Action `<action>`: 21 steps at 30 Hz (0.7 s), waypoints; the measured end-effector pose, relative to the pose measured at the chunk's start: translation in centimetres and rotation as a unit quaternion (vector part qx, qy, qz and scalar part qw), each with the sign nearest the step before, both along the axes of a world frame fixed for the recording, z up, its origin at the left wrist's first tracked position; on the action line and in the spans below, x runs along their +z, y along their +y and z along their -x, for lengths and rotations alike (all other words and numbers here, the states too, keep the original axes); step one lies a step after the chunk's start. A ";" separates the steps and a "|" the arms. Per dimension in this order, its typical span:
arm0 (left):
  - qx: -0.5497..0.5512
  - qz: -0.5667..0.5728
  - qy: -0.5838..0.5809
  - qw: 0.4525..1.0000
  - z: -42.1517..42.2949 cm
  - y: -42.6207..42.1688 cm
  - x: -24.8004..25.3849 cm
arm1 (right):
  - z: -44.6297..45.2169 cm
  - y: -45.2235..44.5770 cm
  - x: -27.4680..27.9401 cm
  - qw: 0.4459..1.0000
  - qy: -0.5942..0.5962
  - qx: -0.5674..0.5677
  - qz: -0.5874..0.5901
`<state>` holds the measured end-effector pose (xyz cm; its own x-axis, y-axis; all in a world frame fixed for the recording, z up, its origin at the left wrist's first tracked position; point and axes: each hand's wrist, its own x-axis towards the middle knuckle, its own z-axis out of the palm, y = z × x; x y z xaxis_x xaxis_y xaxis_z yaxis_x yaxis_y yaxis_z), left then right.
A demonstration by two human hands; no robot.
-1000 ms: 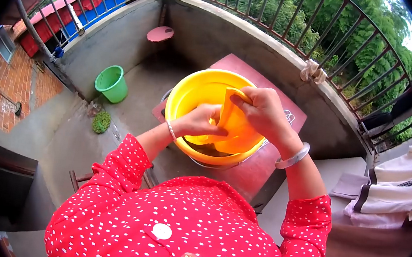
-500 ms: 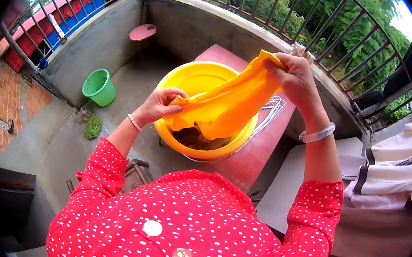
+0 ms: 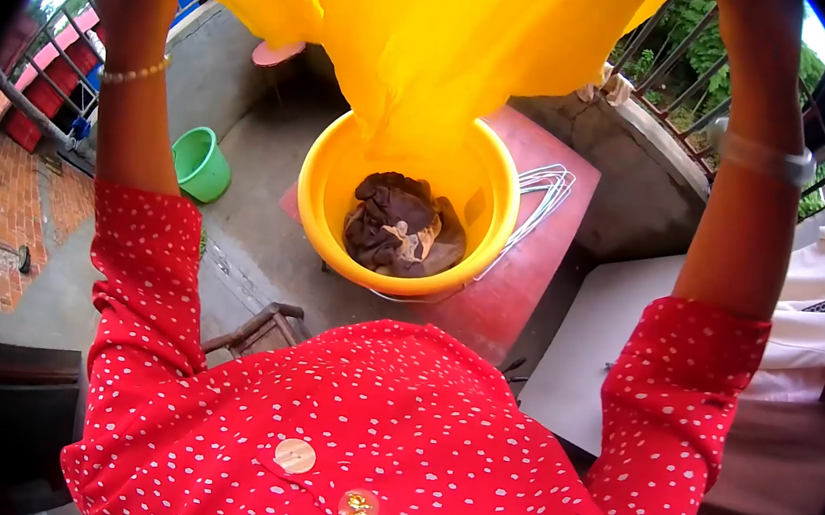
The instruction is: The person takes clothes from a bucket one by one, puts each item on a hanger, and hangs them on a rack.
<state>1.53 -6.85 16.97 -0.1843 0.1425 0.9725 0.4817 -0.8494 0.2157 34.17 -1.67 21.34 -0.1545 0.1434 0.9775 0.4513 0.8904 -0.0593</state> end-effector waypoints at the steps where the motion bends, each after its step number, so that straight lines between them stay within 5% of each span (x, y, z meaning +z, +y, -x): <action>1: 0.034 -0.025 -0.008 0.999 0.1 0.3 -2.7 | 0.1 -1.7 -2.8 1.000 0.001 -0.006 -0.011; 2: 0.068 -0.051 -0.017 0.996 0.2 0.7 -6.0 | 0.2 -3.1 -6.3 1.000 0.002 -0.011 -0.024; 3: 0.104 -0.082 -0.028 0.991 0.3 0.9 -9.0 | -0.3 -2.1 -10.1 0.987 -0.147 -0.010 0.060; 4: 0.159 0.040 0.302 0.939 0.1 0.3 -12.0 | -0.8 -1.0 -13.9 0.937 -0.313 -0.009 0.153; 5: 0.185 0.217 0.505 0.815 1.2 1.7 -14.9 | -1.3 0.1 -17.7 0.864 -0.450 -0.007 0.226; 7: 0.112 0.281 0.296 0.906 5.2 3.8 -18.1 | -3.8 2.6 -18.2 0.896 -0.087 0.045 0.432; 9: 0.133 0.168 0.271 0.939 4.9 5.5 -13.9 | -3.1 5.2 -12.8 0.956 -0.156 -0.090 0.230; 11: 0.156 0.202 0.202 0.945 4.5 6.0 -9.7 | -1.5 5.2 -8.2 0.962 -0.110 -0.036 0.249; 14: 0.184 0.089 0.210 0.956 6.0 8.8 -5.2 | -1.7 8.5 -3.0 0.972 -0.178 -0.132 0.075; 15: 0.242 0.153 0.226 0.931 7.7 9.9 -3.3 | -1.2 7.2 -1.2 0.972 -0.159 -0.122 0.124; 16: 0.172 0.063 0.201 0.962 7.1 9.0 -1.0 | -0.3 5.0 1.4 0.969 -0.138 -0.111 0.173; 17: 0.102 0.115 0.139 0.978 5.2 6.1 1.5 | 0.2 3.2 3.9 0.963 -0.116 -0.100 0.220; 18: 0.366 -0.193 0.357 0.837 7.8 7.2 3.5 | -0.3 2.2 5.7 0.965 -0.108 -0.162 0.175; 19: 0.183 0.112 0.141 0.966 4.9 3.3 4.2 | -1.8 2.9 8.2 0.896 -0.310 -0.262 -0.181; 21: 0.120 0.103 0.084 0.984 4.7 0.4 3.5 | -5.4 -0.5 7.3 0.757 -0.292 -0.467 -0.351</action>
